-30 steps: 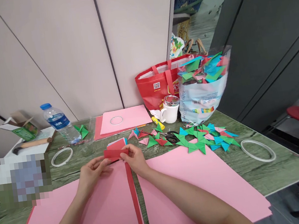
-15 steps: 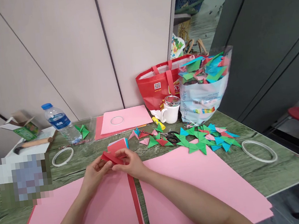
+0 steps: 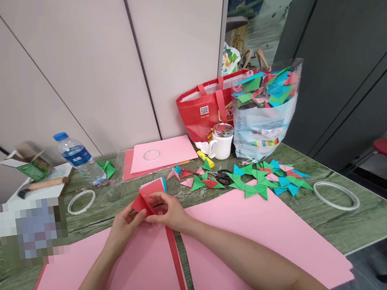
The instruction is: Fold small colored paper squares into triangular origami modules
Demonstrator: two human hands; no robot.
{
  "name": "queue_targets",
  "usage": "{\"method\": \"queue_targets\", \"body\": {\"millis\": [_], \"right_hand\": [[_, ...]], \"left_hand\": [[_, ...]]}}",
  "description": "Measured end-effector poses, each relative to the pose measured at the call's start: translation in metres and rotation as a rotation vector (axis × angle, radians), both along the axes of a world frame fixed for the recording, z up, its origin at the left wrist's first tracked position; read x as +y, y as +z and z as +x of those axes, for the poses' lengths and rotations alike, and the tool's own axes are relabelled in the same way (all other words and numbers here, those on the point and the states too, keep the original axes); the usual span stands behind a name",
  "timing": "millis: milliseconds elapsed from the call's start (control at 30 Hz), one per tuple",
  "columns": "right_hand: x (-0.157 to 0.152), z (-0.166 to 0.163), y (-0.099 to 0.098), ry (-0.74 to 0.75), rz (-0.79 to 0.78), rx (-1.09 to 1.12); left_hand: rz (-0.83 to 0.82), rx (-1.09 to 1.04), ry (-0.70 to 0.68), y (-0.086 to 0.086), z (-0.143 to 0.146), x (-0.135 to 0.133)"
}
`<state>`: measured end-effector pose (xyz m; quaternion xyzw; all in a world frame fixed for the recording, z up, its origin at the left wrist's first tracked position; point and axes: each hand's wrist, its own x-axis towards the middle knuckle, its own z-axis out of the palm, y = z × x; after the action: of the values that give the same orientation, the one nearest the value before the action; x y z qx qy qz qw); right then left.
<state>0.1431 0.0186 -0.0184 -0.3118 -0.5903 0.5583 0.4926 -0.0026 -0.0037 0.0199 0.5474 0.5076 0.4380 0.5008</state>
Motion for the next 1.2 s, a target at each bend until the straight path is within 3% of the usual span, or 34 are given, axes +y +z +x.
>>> {"method": "queue_targets", "body": {"millis": [267,467,667,833,967,1200], "right_hand": [[0.003,-0.001,0.000,-0.068,0.015,-0.022],[0.006,0.001,-0.006,-0.109,-0.094,0.077],[0.010,0.003,-0.008,-0.121,-0.081,0.067],[0.008,0.004,-0.005,-0.048,0.120,-0.058],[0.004,0.004,-0.001,0.029,0.204,-0.107],[0.003,0.005,0.003,-0.178,0.118,-0.099]], "left_hand": [[0.041,0.093,0.064,-0.009,-0.007,0.004],[-0.082,-0.117,-0.008,-0.006,-0.009,0.003],[-0.187,-0.332,0.051,-0.005,-0.014,0.006],[-0.188,-0.339,0.090,-0.004,-0.019,0.010],[-0.204,-0.339,0.043,-0.002,-0.018,0.008],[-0.159,-0.287,-0.138,0.006,-0.010,0.000]]}}
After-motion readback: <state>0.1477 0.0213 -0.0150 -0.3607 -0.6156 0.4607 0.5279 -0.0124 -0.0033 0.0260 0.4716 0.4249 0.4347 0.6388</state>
